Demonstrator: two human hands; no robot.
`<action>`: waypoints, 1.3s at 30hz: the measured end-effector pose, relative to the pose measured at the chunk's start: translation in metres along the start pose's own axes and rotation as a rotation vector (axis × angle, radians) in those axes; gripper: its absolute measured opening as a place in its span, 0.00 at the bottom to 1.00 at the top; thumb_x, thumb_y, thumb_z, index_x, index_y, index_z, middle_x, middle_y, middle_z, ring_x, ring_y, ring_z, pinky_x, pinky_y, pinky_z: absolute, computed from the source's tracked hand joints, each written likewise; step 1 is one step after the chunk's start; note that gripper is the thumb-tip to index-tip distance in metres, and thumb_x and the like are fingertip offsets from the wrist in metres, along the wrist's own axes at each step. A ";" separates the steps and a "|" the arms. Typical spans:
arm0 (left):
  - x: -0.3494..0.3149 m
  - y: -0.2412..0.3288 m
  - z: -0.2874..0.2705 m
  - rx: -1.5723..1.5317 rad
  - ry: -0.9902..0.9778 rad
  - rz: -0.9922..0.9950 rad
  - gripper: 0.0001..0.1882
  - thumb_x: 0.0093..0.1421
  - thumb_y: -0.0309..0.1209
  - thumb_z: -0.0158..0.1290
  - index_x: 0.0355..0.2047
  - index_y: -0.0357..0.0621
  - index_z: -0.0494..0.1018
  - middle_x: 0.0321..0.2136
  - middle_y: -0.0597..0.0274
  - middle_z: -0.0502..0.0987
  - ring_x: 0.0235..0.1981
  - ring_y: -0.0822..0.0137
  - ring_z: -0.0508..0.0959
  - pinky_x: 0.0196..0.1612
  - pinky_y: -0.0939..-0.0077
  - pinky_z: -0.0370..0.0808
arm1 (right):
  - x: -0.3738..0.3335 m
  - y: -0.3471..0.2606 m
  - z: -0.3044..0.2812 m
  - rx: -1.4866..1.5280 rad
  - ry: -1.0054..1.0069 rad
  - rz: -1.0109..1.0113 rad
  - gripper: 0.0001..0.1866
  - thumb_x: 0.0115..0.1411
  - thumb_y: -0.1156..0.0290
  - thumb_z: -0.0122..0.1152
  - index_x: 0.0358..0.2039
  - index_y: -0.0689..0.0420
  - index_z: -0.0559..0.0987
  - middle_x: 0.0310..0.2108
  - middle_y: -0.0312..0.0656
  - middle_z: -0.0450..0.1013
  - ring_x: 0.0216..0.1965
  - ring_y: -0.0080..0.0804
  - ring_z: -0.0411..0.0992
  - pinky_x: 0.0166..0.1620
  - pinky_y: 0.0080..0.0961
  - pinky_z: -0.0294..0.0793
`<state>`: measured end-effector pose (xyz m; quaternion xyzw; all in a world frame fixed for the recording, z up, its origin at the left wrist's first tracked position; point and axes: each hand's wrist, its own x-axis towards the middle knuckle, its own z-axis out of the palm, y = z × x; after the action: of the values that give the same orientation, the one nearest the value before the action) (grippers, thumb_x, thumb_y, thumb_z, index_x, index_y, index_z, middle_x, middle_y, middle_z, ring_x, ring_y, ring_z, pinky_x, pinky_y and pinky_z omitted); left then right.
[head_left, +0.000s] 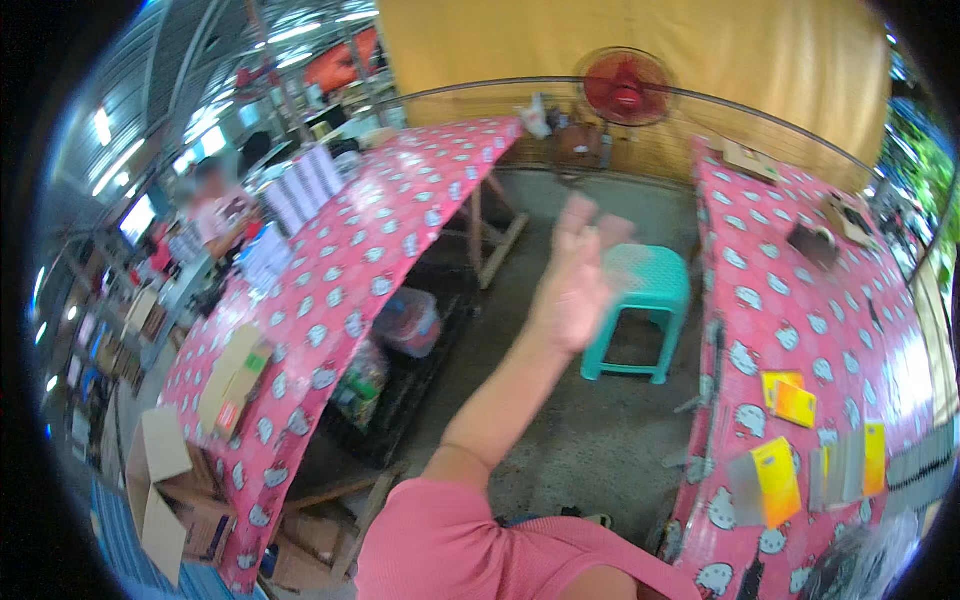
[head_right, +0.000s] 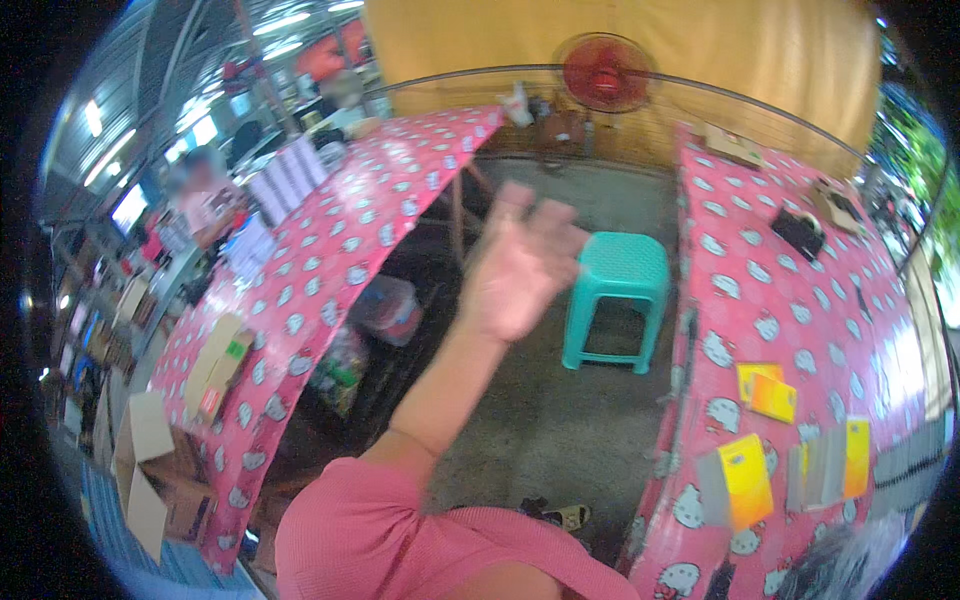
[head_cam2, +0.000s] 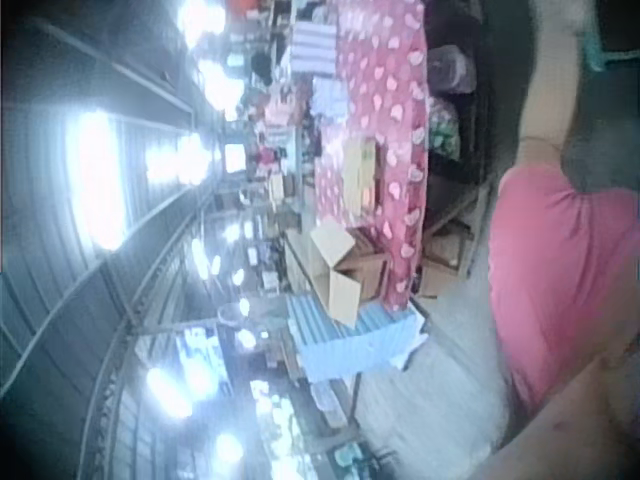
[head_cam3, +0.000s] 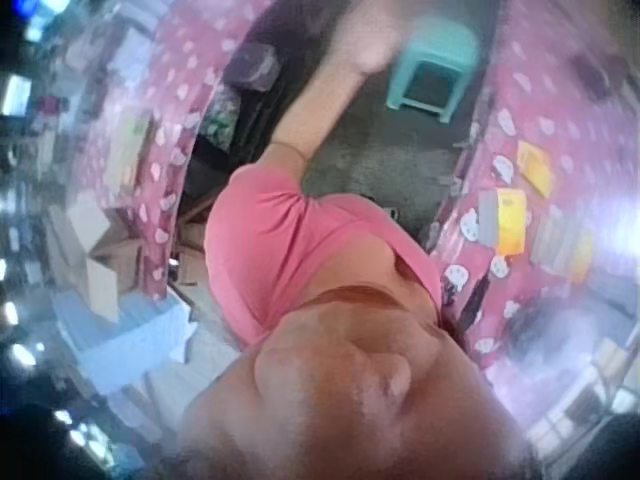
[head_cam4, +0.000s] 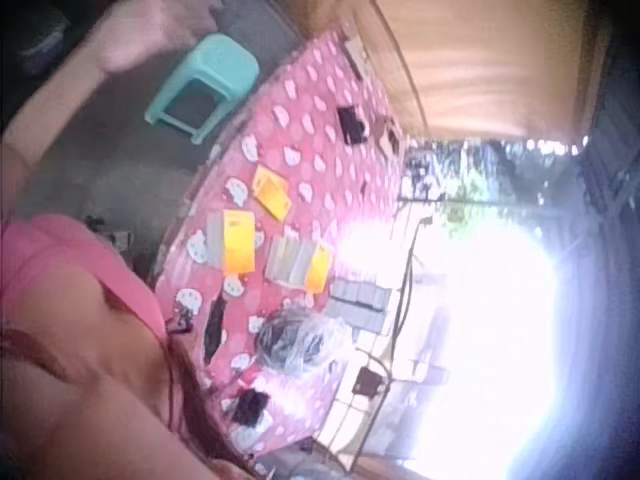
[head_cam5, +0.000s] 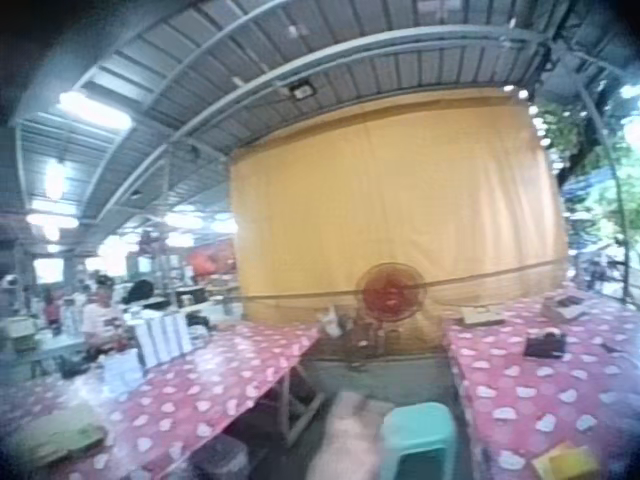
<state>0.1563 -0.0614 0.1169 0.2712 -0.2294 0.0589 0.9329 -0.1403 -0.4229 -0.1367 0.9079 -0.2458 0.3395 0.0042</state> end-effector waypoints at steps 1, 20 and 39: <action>-0.021 0.050 0.001 0.597 0.212 0.235 0.41 0.54 0.40 0.54 0.62 0.56 0.43 0.60 0.50 0.50 0.58 0.55 0.56 0.60 0.54 0.48 | -0.003 -0.006 -0.005 -0.009 0.000 -0.004 0.28 0.50 0.54 0.61 0.42 0.66 0.70 0.35 0.53 0.70 0.37 0.53 0.68 0.42 0.43 0.66; -0.362 0.662 -0.016 0.798 1.041 0.997 0.11 0.63 0.36 0.43 0.38 0.42 0.64 0.23 0.59 0.73 0.18 0.69 0.72 0.33 0.66 0.76 | -0.039 0.004 -0.035 -0.065 -0.081 -0.149 0.29 0.51 0.52 0.59 0.42 0.66 0.70 0.34 0.53 0.70 0.36 0.50 0.68 0.41 0.41 0.67; -0.365 0.014 -0.176 0.489 0.623 -1.145 0.19 0.55 0.37 0.51 0.47 0.48 0.67 0.38 0.64 0.74 0.35 0.68 0.74 0.41 0.65 0.69 | -0.043 0.001 -0.071 -0.037 -0.029 -0.049 0.29 0.52 0.50 0.57 0.42 0.66 0.70 0.34 0.52 0.70 0.36 0.49 0.69 0.40 0.40 0.68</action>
<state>-0.1012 0.0499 -0.1756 0.5223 0.2478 -0.3176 0.7516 -0.2126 -0.3922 -0.1088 0.9181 -0.2300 0.3217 0.0259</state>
